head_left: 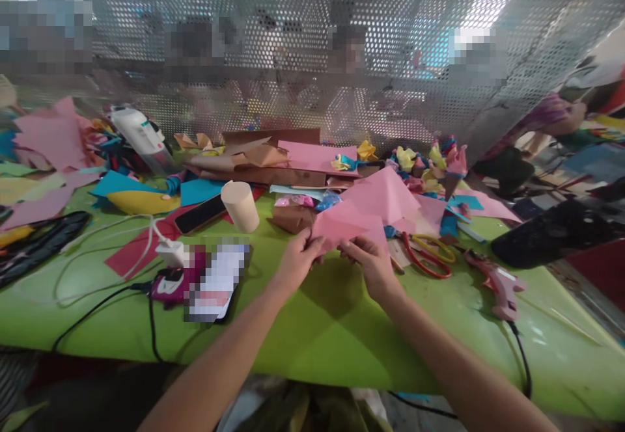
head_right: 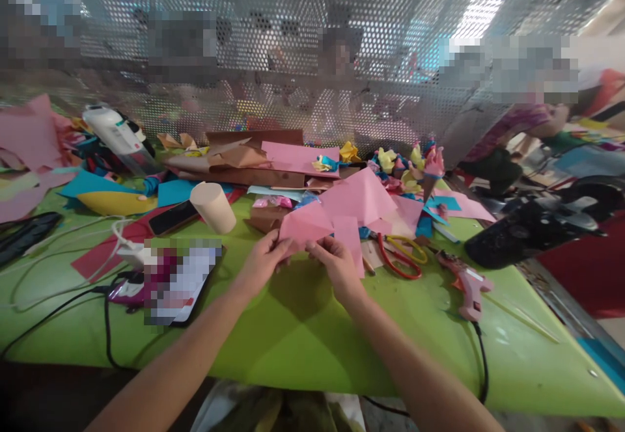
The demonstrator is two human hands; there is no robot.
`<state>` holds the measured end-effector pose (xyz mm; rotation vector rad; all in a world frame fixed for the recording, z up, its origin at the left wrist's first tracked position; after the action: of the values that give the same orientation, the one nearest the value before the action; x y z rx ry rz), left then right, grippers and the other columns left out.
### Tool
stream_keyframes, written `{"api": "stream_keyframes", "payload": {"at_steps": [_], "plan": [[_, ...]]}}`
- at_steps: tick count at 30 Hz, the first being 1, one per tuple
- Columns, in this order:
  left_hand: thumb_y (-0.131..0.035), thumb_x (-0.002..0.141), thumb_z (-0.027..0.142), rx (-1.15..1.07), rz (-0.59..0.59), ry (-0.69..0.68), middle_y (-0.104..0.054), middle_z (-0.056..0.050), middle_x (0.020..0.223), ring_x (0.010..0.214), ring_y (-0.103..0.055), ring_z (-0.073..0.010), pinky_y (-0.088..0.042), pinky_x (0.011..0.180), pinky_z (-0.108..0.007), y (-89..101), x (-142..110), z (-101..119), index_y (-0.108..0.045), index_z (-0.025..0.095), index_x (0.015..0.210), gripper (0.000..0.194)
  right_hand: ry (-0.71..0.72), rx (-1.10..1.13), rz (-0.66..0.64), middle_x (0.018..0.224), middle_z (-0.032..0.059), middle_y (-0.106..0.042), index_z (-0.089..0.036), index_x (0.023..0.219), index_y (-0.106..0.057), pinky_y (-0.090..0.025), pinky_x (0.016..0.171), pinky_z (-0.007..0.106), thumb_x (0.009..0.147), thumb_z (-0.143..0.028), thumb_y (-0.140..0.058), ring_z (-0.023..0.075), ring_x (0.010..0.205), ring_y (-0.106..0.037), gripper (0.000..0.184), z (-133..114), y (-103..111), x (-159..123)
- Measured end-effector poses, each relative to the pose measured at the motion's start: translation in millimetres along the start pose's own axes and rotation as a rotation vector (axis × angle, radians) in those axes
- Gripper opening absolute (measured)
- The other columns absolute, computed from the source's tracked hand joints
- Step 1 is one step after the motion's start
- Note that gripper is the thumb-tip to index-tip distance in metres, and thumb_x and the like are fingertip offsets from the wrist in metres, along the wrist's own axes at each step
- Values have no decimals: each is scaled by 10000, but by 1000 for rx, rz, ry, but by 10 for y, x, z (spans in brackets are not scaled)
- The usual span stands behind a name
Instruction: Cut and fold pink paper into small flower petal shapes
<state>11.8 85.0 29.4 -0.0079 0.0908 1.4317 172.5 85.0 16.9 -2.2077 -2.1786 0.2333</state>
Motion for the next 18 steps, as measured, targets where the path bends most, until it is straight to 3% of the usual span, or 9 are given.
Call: {"api": "stream_keyframes", "payload": {"at_steps": [4,8,12,15,18], "plan": [[-627,813,466,-72,68,77,-534,39,639,493,-462,-77,-294,432,-172,64,27,-39,-603,175,922,311,79,-130,63,654,16,-616,-194,685,-654,-319,538,264,732,-494,-668,148,595,-492,305,-57,117,15],[-629,805,516,-125,87,143,-582,8,716,530,-486,-92,-351,475,-198,63,46,-70,-632,180,931,359,333,-485,83,714,20,-617,-199,761,-640,-358,597,282,789,-344,-598,178,657,-525,153,-172,124,-28],[-585,834,538,-1,-24,98,-581,4,697,555,-478,-109,-386,537,-227,29,41,-66,-659,162,939,397,573,-761,97,770,43,-581,-206,701,-574,-381,609,299,781,-222,-542,198,694,-528,88,-248,80,-74],[-540,867,536,108,-144,95,-572,13,678,542,-464,-107,-365,541,-230,5,27,-72,-666,151,986,422,690,-900,116,843,69,-587,-207,760,-597,-413,659,336,749,-183,-553,234,772,-538,51,-264,75,-89],[-540,875,524,124,-191,130,-644,-20,820,609,-506,-115,-374,566,-228,4,27,-83,-672,160,1054,427,778,-1011,208,887,81,-593,-210,826,-613,-428,733,391,683,-146,-578,271,837,-533,160,-305,108,-121]]}}
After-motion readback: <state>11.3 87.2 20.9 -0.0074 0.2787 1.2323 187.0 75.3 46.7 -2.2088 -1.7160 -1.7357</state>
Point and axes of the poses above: each hand's wrist, its own x-axis towards the middle knuckle, its own y-axis out of the back of the hand, z = x × y, the point moved 3 cm from there along x, towards the middle knuckle
